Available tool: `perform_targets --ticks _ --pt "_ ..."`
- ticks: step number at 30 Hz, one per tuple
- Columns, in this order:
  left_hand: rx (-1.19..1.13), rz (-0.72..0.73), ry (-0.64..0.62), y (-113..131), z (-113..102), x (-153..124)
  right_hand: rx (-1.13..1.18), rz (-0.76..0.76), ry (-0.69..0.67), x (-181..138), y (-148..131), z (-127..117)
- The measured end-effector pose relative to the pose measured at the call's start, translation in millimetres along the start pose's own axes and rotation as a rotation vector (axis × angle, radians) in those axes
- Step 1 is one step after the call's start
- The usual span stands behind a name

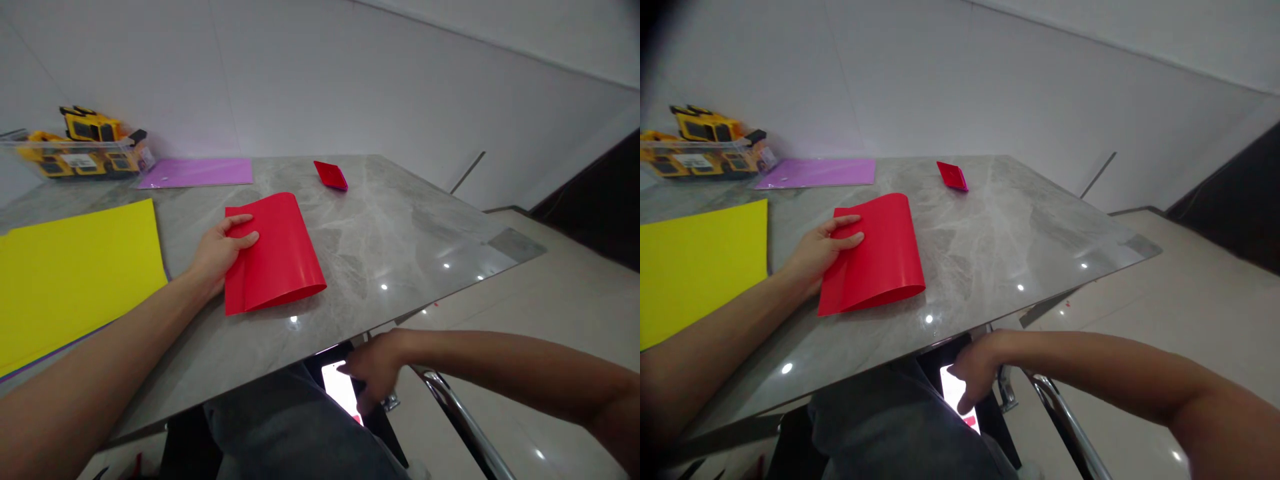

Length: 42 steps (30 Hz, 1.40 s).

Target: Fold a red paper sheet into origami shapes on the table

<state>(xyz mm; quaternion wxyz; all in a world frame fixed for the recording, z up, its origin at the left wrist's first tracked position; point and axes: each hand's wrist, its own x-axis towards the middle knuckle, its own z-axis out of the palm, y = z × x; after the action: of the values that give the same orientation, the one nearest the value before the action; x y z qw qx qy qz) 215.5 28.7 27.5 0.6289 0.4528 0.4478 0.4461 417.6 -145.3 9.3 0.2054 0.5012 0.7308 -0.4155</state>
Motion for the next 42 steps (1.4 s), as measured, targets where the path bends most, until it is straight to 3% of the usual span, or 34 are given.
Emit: perform_targets --ticks 1,2,3,5,7,8,9,12,15,17,20,22,24,26,29,36,42 --pt "-0.011 0.018 0.025 -1 1 1 -0.023 -0.179 -0.138 -12 -5 -11" --pt "-0.017 0.037 0.055 -2 2 2 0.000 -0.367 -0.188 -26 -11 -25" --pt "-0.019 0.054 0.086 -3 3 3 0.046 -0.491 -0.106 -38 -17 -41" --pt "-0.023 0.077 0.137 -4 5 6 0.092 -0.554 0.324 -47 -29 -74" --pt "-0.035 0.098 0.163 -6 6 7 0.037 -0.446 0.842 -27 -37 -99" --pt "-0.044 0.109 0.171 -8 6 7 -0.039 -0.399 0.980 -9 -39 -107" --pt "-0.056 0.120 0.173 -9 6 6 -0.124 -0.350 1.033 12 -40 -111" --pt "-0.087 0.115 0.168 -13 2 6 -0.248 -0.205 1.006 66 -39 -116" --pt "-0.002 0.123 0.035 -11 -11 13 -0.327 -0.245 0.945 79 -30 -124" --pt "0.298 0.210 -0.053 -5 -26 19 -0.364 -0.293 0.913 71 -22 -131" --pt "0.931 0.323 -0.088 7 -50 23 -0.390 -0.306 0.893 58 -11 -139" --pt "1.223 0.315 -0.241 15 -61 21 -0.414 -0.330 0.843 55 -5 -142" --pt "1.359 0.305 -0.412 19 -64 16 -0.421 -0.355 0.811 53 0 -144" --pt "1.409 0.328 -0.516 19 -62 12 -0.421 -0.381 0.809 49 6 -148" --pt "1.424 0.368 -0.565 15 -57 9 -0.442 -0.438 0.788 43 16 -154" --pt "1.410 0.381 -0.537 9 -55 10 -0.345 -0.461 0.815 66 42 -153" --pt "1.395 0.359 -0.539 11 -52 7 -0.146 -0.343 0.751 60 29 -136"
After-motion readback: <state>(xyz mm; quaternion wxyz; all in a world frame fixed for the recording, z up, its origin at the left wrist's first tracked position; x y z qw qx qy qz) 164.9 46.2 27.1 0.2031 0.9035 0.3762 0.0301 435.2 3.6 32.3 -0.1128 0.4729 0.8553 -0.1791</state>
